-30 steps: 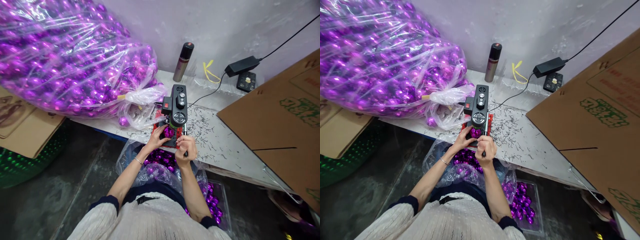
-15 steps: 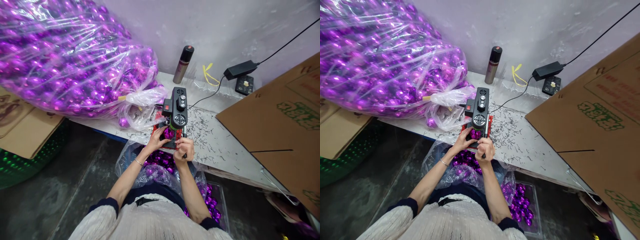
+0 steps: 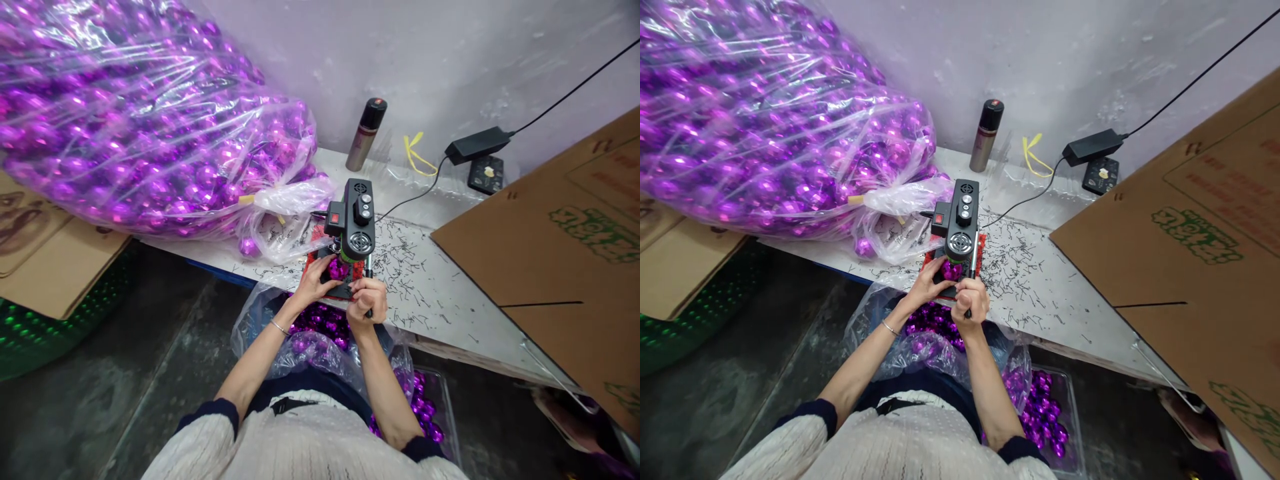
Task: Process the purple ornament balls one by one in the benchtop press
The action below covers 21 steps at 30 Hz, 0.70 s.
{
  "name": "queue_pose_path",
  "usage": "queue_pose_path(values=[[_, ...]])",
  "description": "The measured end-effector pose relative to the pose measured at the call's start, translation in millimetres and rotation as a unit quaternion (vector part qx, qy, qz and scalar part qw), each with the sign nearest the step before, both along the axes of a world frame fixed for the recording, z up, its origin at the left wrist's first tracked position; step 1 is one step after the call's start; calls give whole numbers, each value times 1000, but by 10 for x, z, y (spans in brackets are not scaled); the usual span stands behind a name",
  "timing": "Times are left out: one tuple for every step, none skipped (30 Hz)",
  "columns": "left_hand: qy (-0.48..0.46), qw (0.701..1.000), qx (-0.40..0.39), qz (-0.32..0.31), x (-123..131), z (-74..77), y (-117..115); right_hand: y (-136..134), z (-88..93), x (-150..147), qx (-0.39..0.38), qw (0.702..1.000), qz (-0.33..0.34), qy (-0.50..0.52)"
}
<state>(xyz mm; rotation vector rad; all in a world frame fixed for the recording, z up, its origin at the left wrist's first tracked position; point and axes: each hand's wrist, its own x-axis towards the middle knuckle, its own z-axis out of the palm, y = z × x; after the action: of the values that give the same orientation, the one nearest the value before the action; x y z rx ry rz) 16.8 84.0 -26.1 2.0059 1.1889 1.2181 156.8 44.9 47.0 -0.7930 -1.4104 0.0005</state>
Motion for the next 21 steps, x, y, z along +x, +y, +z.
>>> queue_pose_path(values=[[1,1000,-1,1,3,-3,0,5,-3,3,4,1000,-3,-3],[1,1000,-1,1,6,-5,0,10,-12,9,6,1000,-7,-7],[2,1000,-1,1,8,-7,-1,16,-28,17,6,1000,-8,-9],[2,1000,1,0,10,-8,-3,21,-50,25,7,1000,-8,-15],[1,1000,2,0,11,-9,-5,26,-76,33,9,1000,-8,-25],[0,1000,4,0,11,-10,-6,31,-101,40,12,999,-8,-41],[0,1000,4,1,11,-11,-7,34,-120,43,17,998,-9,-57],[0,1000,5,1,11,-13,-6,34,-127,43,23,998,-9,-65],[0,1000,4,2,12,-14,-3,33,-117,39,26,998,-8,-62],[0,1000,4,3,14,-14,1,28,-84,33,24,999,-8,-48],[-1,1000,4,3,17,-12,7,21,-26,25,17,999,-9,-29],[-2,1000,6,3,20,-8,10,12,57,19,6,1000,-13,-8],[-3,1000,9,2,25,1,7,3,160,15,-10,1000,-22,3],[-4,1000,13,2,28,13,-5,-5,277,14,-24,999,-33,0],[-4,1000,19,3,29,28,-31,-11,399,18,-40,998,-41,-1],[-2,1000,27,8,26,45,-77,-15,515,26,-56,998,-42,-3],[2,999,39,13,17,62,-144,-17,615,37,-67,997,-38,-7],[10,998,57,15,1,74,-235,-20,691,50,-72,997,-33,-13],[23,997,75,15,-22,80,-348,-23,738,63,-73,997,-27,-21],[42,994,98,7,-49,77,-480,-27,755,76,-69,997,-23,-30],[68,991,115,-8,-78,64,-624,-33,746,87,-62,997,-20,-40]])
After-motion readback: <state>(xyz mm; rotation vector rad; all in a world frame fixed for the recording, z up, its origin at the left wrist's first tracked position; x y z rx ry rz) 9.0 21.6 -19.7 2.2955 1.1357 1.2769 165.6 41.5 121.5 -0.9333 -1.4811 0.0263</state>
